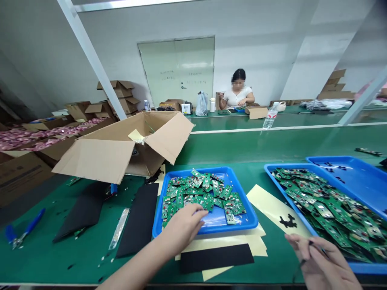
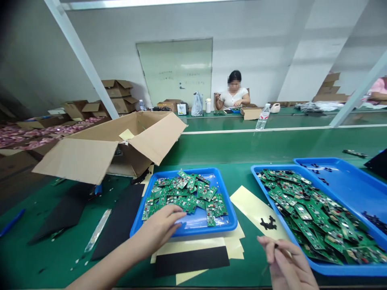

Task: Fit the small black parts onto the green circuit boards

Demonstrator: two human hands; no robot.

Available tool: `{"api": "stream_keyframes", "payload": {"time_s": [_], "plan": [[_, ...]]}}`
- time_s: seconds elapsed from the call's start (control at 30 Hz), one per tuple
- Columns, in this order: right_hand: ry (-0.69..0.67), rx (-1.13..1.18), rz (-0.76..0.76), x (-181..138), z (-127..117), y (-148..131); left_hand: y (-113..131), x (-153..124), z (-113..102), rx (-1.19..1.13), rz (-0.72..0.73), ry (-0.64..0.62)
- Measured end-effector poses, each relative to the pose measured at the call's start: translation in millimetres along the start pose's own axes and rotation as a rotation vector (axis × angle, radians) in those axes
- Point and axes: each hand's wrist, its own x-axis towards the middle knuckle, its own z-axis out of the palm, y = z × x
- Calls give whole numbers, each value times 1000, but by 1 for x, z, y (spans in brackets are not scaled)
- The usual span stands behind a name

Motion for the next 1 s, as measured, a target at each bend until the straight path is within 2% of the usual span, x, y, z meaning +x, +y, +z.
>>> {"api": "stream_keyframes", "payload": {"time_s": [0.07,0.17,0.27,0.43,0.67,0.73,0.83,0.9,1.0], "plan": [[-41,-12,0,-3,13,-1,-14,16,10,40,-30,23],[-171,-16,16,-5,19,3,-24,31,27,74,-62,29],[-279,-65,42,-8,16,10,-23,36,36,76,-99,19],[-330,-163,42,-19,17,19,-18,34,35,-17,-200,17],[-221,-192,-41,-33,46,14,-7,31,20,-376,-366,107],[-251,-240,-68,-33,51,13,1,27,15,-520,-427,148],[-396,-291,-125,-32,56,15,19,19,11,-764,-486,168],[-469,-309,-165,-33,60,17,34,12,11,-916,-505,138],[-484,-308,-194,-39,66,14,57,2,13,-1089,-526,33]]}}
